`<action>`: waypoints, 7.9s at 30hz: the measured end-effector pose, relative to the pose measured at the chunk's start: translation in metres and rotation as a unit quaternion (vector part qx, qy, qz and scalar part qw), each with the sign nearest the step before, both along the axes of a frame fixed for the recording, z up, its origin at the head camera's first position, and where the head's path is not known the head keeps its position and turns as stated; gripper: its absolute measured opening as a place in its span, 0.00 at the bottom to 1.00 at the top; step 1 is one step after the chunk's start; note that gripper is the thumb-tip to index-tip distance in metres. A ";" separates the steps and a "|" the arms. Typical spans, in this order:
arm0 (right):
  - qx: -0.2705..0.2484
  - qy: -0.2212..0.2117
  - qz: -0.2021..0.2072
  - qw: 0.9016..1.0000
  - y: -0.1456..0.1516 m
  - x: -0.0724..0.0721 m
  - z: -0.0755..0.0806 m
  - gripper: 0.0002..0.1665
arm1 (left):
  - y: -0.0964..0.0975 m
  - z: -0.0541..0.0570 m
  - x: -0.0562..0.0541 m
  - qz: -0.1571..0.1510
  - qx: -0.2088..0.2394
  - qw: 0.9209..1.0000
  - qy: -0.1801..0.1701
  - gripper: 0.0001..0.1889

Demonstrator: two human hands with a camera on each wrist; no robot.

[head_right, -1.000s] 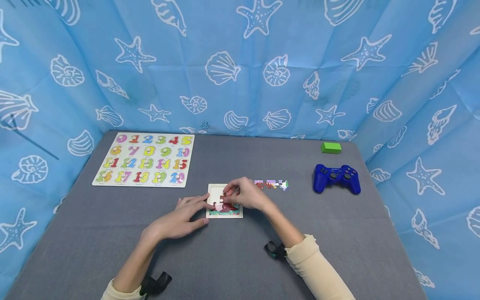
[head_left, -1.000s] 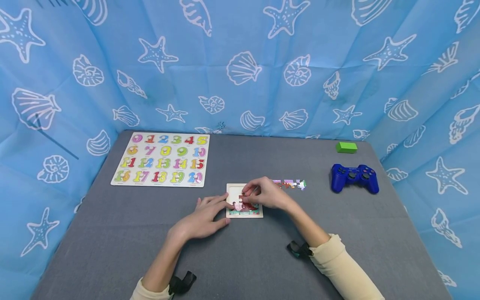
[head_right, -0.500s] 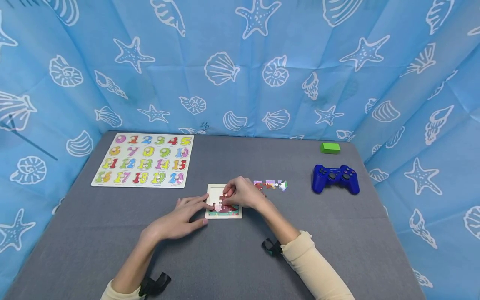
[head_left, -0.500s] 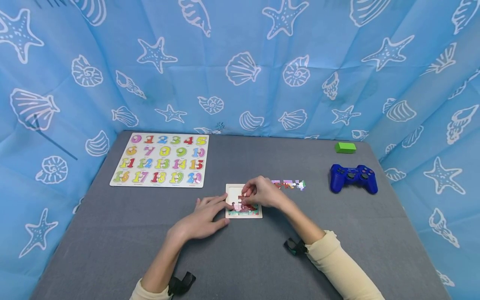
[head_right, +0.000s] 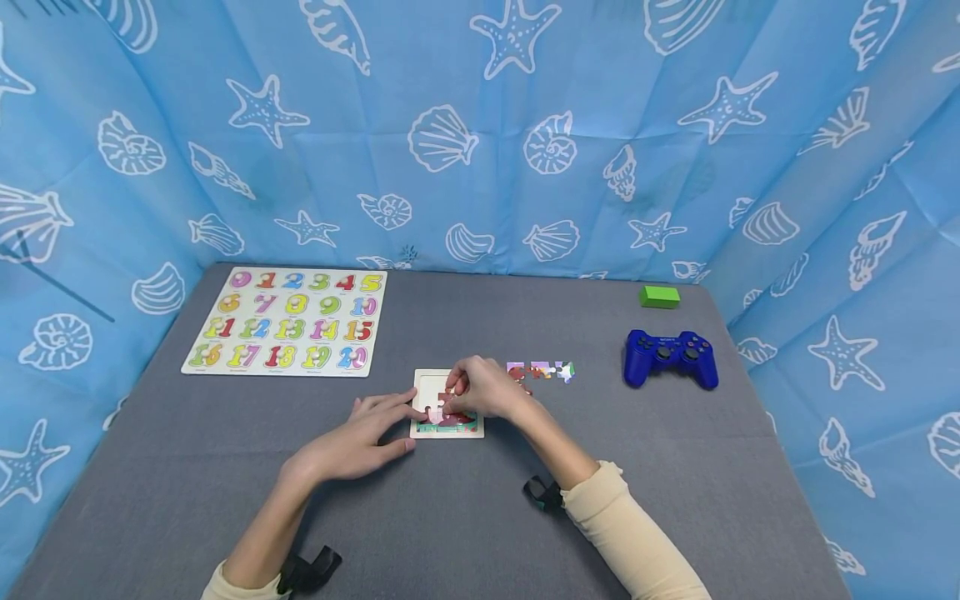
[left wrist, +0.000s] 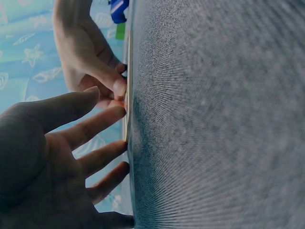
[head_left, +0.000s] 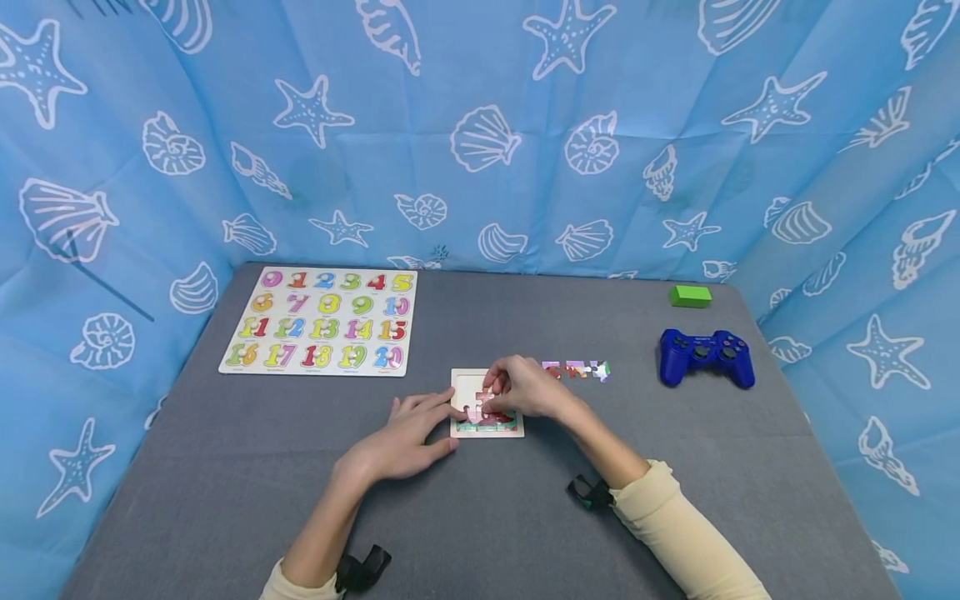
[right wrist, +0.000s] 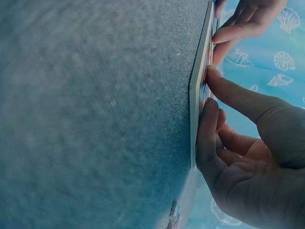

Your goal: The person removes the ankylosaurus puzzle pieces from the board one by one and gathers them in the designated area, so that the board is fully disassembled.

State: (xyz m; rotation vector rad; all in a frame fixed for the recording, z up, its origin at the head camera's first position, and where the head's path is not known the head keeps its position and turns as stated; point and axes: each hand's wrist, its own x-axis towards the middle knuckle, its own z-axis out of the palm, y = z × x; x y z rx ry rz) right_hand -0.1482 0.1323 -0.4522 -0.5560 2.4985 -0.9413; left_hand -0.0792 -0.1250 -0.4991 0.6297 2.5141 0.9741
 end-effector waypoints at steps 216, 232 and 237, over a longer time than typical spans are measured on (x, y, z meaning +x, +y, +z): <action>-0.147 -0.003 -0.084 0.986 0.153 0.027 0.004 0.15 | 0.000 0.001 0.001 0.004 -0.005 1.000 0.010 0.21; -0.028 0.033 -0.093 0.995 0.171 0.024 0.002 0.10 | 0.000 0.001 0.002 0.006 -0.001 1.000 0.010 0.21; 0.010 0.071 -0.085 0.994 0.166 0.024 0.004 0.08 | 0.000 0.001 0.002 0.005 -0.001 1.000 0.011 0.21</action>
